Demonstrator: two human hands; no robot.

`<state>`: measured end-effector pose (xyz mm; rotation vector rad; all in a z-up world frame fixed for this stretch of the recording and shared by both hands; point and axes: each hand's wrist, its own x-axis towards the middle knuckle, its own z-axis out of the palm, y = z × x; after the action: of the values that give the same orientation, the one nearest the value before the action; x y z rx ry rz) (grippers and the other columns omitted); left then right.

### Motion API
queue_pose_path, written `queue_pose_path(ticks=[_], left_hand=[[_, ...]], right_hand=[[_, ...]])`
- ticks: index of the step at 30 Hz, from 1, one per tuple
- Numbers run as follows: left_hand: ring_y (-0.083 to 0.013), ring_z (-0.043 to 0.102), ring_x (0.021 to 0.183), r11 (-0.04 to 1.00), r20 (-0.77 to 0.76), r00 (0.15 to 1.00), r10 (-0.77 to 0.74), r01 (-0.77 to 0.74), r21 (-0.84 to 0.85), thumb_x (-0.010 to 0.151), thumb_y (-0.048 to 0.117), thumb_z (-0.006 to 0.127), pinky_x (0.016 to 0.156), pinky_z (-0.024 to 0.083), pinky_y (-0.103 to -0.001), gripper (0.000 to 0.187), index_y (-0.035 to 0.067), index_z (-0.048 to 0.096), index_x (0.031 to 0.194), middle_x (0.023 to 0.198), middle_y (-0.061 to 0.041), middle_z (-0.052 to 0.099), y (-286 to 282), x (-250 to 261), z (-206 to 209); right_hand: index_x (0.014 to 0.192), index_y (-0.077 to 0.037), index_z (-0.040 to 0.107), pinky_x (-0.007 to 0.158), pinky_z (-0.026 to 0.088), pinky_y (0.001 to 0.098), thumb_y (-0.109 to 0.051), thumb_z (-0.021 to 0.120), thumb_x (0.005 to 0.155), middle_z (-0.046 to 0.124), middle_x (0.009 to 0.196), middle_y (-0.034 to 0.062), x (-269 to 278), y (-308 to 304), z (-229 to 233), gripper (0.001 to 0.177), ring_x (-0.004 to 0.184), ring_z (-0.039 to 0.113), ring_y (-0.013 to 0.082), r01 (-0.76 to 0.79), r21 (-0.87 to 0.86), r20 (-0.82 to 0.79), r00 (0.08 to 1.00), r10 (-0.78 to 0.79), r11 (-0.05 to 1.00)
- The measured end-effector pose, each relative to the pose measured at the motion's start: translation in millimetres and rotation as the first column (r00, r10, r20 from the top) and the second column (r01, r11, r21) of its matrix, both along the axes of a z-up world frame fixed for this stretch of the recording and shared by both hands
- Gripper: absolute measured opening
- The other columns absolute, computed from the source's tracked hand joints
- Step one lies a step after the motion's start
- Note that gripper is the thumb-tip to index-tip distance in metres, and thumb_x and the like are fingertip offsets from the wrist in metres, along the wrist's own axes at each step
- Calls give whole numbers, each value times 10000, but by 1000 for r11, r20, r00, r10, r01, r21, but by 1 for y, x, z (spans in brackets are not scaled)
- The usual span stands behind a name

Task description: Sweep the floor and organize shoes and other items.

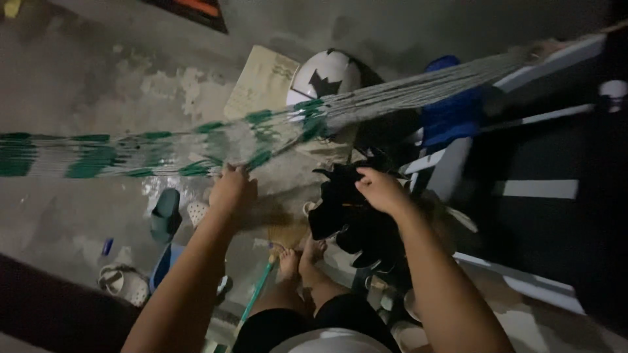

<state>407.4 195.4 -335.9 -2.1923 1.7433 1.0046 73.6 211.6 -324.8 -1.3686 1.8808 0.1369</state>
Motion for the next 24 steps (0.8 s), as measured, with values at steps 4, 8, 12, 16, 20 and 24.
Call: queue_pose_path(ticks=[4, 8, 12, 16, 20, 24], left_hand=[[-523, 345, 1390, 998, -52, 998, 36, -39, -43, 933, 352, 614, 1102, 394, -526, 649, 97, 398, 1491, 1658, -247, 101, 40, 19, -42], [-553, 379, 1377, 946, -198, 973, -123, 54, -319, 882, 245, 672, 1104, 412, -526, 704, -12, 398, 1478, 1624, -355, 184, 86, 15, -84], [-512, 444, 1341, 993, -309, 950, 37, -69, -95, 878, 269, 689, 1086, 439, -515, 645, 26, 453, 1427, 1612, -306, 264, 144, 7, -126], [-544, 468, 1358, 902, -233, 930, -284, 176, -394, 914, 281, 697, 1135, 424, -524, 540, 63, 526, 1378, 1450, -226, 497, 231, 26, -271], [-507, 510, 1292, 996, -256, 966, 44, -22, 87, 921, 370, 659, 1052, 450, -547, 647, 63, 441, 1449, 1407, -298, 498, 248, 31, -224], [-442, 564, 1261, 935, -98, 957, 272, -239, 262, 917, 433, 624, 1046, 470, -530, 679, 150, 428, 1502, 1422, -232, 532, 251, 44, -200]], right_hand=[[1452, -146, 543, 975, 526, 466, -251, 616, 972, 657, 1328, 132, 17, 44, -28, 497, 1161, 645, 343, -186, -91, -122, 977, 175, 978], [1413, -149, 564, 1007, 504, 470, -237, 605, 970, 615, 1366, 138, 25, 91, -58, 453, 1229, 596, 355, -393, -73, -95, 918, 386, 917], [1434, -155, 533, 1033, 478, 478, -259, 607, 982, 570, 1416, 136, 8, 126, -104, 470, 1270, 558, 350, -311, 227, -100, 935, 340, 923], [1435, -155, 548, 1039, 490, 463, -242, 602, 979, 599, 1398, 142, -29, 154, -148, 467, 1255, 583, 349, -287, 276, -80, 944, 319, 917], [1417, -150, 577, 1012, 524, 448, -227, 576, 982, 653, 1353, 137, -38, 167, -173, 442, 1207, 637, 345, -308, 305, -14, 945, 328, 901], [1361, -121, 608, 987, 529, 452, -255, 583, 979, 684, 1297, 151, -15, 150, -177, 405, 1168, 660, 341, -448, 390, 52, 883, 467, 804]])
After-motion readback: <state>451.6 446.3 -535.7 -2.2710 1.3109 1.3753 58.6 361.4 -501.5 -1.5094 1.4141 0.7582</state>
